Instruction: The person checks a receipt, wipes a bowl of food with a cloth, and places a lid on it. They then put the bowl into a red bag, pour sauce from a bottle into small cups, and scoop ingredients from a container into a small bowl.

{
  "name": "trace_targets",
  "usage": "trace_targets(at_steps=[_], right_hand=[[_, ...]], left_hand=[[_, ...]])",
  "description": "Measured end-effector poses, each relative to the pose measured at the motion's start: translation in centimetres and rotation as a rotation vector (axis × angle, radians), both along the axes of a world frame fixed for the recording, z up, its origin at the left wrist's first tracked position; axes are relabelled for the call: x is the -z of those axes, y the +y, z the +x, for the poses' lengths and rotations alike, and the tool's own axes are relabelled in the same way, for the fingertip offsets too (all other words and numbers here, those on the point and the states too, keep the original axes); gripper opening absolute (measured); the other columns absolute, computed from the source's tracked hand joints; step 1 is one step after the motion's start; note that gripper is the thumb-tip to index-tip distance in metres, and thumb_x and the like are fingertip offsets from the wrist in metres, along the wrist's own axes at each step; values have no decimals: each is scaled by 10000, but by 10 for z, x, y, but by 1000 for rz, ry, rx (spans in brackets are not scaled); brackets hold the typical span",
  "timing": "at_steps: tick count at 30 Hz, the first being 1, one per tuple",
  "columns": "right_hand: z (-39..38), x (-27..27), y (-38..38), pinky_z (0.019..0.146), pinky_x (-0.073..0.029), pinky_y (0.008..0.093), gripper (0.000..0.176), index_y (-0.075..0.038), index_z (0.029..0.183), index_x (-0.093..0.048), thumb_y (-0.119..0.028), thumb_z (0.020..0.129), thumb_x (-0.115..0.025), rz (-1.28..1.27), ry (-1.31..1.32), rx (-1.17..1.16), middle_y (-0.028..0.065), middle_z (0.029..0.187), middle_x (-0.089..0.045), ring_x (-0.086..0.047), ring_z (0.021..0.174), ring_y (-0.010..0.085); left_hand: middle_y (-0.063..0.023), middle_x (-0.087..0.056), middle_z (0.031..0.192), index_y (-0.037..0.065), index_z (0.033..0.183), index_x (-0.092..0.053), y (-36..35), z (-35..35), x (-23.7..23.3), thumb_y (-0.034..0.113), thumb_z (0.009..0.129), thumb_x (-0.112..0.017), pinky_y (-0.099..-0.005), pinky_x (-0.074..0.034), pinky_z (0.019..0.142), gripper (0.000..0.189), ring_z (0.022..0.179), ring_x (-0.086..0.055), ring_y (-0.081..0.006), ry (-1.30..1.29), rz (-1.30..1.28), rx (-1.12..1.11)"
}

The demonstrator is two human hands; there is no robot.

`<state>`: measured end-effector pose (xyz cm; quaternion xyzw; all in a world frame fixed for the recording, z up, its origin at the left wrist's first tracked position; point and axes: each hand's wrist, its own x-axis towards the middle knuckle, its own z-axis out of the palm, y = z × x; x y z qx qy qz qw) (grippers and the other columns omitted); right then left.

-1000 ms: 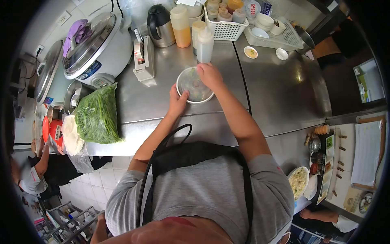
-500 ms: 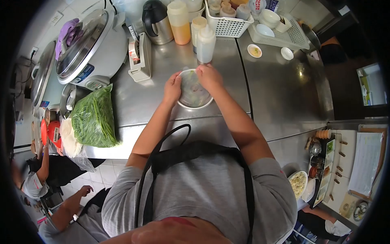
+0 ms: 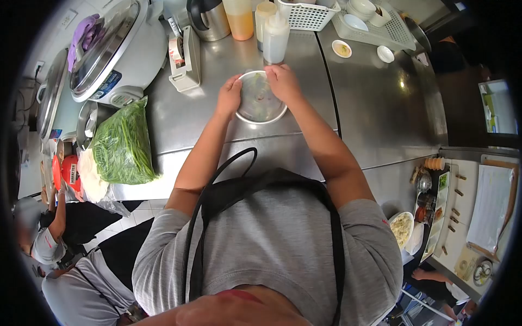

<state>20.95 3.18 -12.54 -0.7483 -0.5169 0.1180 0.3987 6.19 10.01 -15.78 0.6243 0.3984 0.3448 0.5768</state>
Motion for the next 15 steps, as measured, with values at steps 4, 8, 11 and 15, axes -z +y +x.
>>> trace_targets(at_steps=[4,8,11,15], right_hand=[[-3,8,-5,770,-395,335,257,-64,930,-567,-232,802,-420,181,-37,74,153,838,-557,-514,836,301],[-2,20,7,763,-388,300,301,-19,936,-556,-251,814,-408,120,312,58,122,857,-554,-508,829,234],[-8,2,35,716,-378,241,323,-13,952,-550,-273,819,-413,88,523,20,54,839,-537,-466,771,132],[-51,-29,86,671,-371,216,349,-35,925,-568,-338,788,-462,-3,718,-88,27,812,-525,-440,716,99]], left_hand=[[-179,-540,990,-32,1038,-489,0,-8,-4,129,814,-381,-292,-366,823,296,928,-512,-252,-3,83,46],[-192,-524,1011,-21,1098,-439,-14,-30,-2,99,809,-364,-305,-352,843,322,961,-491,-272,-13,108,-73],[-214,-511,1004,-6,1120,-421,-22,-47,1,99,801,-369,-333,-352,835,340,950,-480,-307,-55,63,-49],[-237,-493,995,20,1134,-414,-27,-61,15,137,801,-389,-374,-353,810,354,906,-471,-343,-30,115,-47]])
